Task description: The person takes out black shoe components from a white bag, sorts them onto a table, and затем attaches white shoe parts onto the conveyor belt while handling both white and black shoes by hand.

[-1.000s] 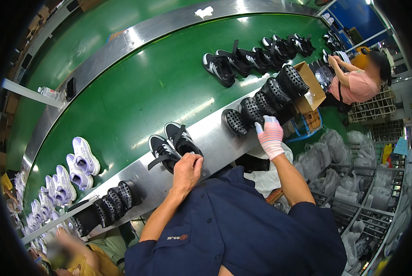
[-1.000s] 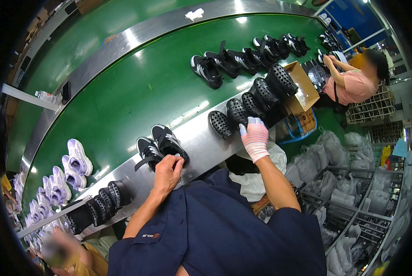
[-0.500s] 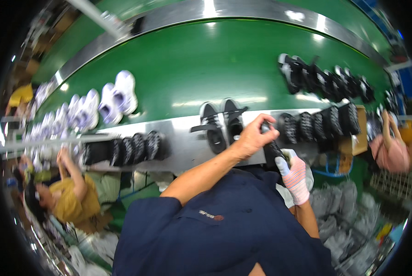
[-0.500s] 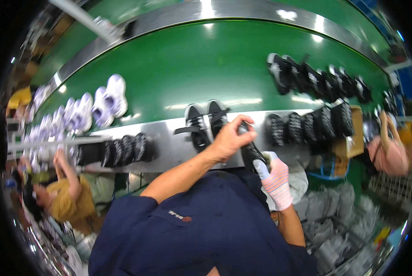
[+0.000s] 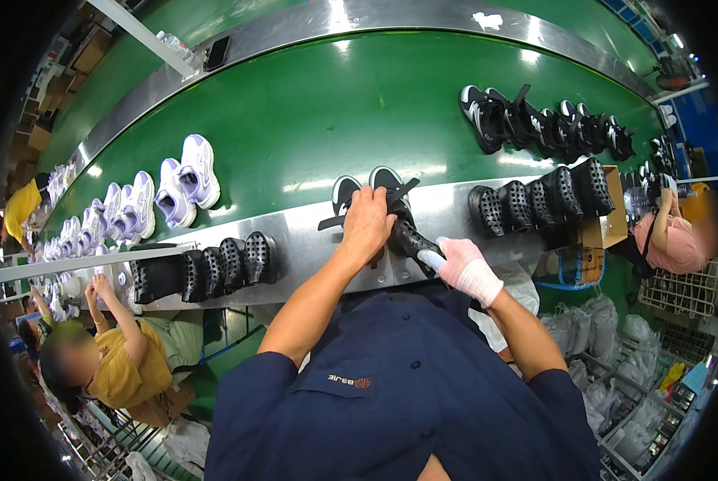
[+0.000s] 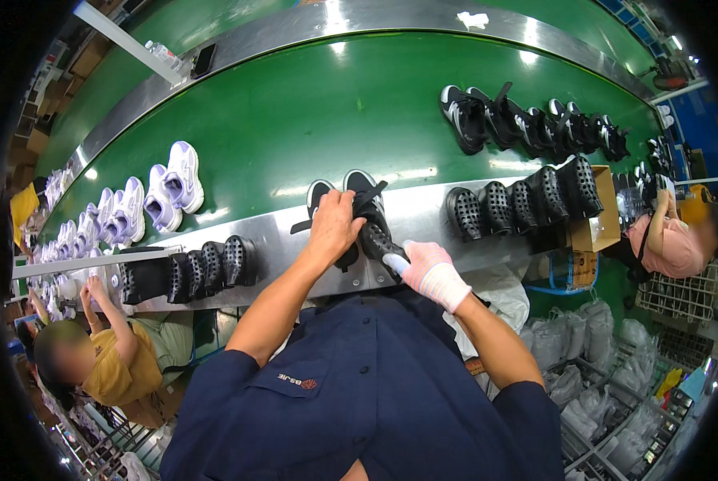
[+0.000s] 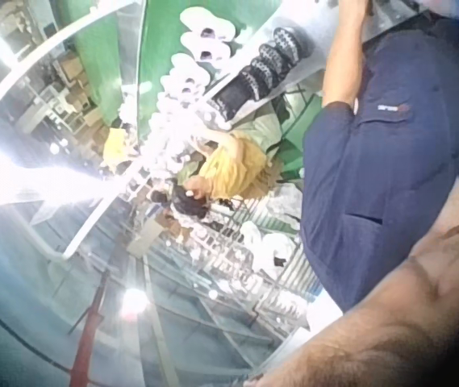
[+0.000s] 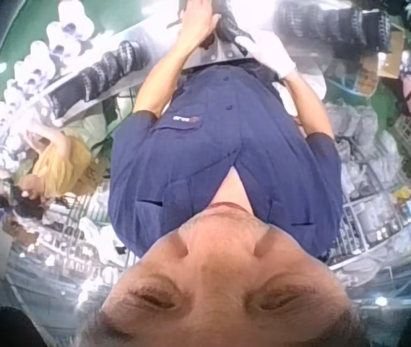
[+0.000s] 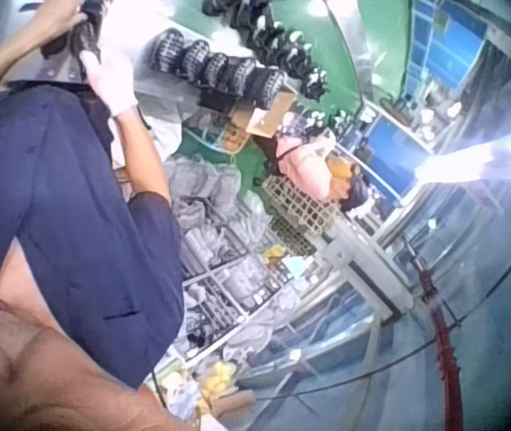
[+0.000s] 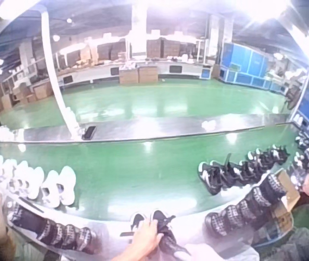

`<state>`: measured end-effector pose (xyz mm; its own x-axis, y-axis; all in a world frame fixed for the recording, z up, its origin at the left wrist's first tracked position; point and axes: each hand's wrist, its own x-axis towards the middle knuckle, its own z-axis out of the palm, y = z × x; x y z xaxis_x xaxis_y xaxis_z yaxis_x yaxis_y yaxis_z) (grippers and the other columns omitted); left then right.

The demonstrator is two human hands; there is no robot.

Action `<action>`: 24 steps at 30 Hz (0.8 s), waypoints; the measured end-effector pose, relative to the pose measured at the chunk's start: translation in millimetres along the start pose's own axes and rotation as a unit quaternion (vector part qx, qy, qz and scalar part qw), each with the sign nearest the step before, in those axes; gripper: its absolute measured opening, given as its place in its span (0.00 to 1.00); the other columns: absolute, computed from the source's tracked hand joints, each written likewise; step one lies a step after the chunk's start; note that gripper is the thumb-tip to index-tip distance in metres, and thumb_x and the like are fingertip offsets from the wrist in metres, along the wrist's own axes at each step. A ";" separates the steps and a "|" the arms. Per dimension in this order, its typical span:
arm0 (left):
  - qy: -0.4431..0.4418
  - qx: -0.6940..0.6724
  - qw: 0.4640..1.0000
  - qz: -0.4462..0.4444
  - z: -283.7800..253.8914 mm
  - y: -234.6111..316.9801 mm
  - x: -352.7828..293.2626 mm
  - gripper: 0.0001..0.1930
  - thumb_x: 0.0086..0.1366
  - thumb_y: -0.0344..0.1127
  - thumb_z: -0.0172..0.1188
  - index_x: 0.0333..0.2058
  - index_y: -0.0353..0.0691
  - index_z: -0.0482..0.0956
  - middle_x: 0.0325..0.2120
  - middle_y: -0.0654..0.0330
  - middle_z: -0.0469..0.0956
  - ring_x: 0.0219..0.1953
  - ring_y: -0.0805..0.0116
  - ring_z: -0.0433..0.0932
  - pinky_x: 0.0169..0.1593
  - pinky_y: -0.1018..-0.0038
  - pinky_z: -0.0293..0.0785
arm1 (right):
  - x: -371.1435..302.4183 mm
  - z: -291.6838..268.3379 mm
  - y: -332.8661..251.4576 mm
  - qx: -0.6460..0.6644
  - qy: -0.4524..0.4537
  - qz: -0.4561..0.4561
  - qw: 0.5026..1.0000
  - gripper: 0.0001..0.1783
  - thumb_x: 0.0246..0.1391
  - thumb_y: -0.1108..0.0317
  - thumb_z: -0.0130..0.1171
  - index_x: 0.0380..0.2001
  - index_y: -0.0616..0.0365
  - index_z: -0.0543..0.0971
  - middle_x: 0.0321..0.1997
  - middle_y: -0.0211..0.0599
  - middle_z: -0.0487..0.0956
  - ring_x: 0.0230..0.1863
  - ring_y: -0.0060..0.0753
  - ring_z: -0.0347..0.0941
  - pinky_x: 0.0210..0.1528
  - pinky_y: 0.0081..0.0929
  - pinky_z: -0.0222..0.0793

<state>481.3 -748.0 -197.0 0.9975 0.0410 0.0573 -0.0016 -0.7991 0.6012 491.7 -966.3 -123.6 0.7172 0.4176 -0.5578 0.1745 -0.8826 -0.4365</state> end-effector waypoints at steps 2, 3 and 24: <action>-0.048 0.018 0.998 0.032 17.6 -15.3 9.1 0.20 0.55 0.28 0.66 0.48 0.34 0.80 0.40 0.47 0.77 0.48 0.43 0.76 0.53 0.56 0.75 | 11.5 -8.8 -6.8 -0.057 -0.008 -0.015 0.998 0.32 0.62 0.39 0.57 0.32 0.63 0.84 0.33 0.58 0.83 0.41 0.61 0.81 0.45 0.49 0.76; -0.050 0.002 0.999 0.020 22.8 -20.7 13.0 0.18 0.55 0.28 0.64 0.46 0.33 0.81 0.39 0.46 0.78 0.46 0.42 0.77 0.52 0.56 0.76 | 16.9 -17.5 -13.2 -0.088 -0.028 0.003 0.996 0.31 0.62 0.40 0.58 0.33 0.63 0.85 0.34 0.58 0.83 0.42 0.60 0.82 0.45 0.48 0.76; -0.105 -0.192 0.965 -0.142 60.9 2.2 1.3 0.57 0.51 0.28 0.70 0.75 0.40 0.44 0.38 0.36 0.82 0.43 0.35 0.83 0.52 0.53 0.79 | 85.6 56.6 32.0 0.039 0.146 0.027 0.988 0.20 0.51 0.63 0.70 0.45 0.62 0.77 0.43 0.56 0.82 0.47 0.61 0.79 0.50 0.50 0.75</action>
<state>486.9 -786.2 -244.1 0.9534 0.0711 -0.2932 0.2893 -0.4905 0.8220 520.5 -946.6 -225.2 0.8906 0.2793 -0.3589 0.0854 -0.8779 -0.4712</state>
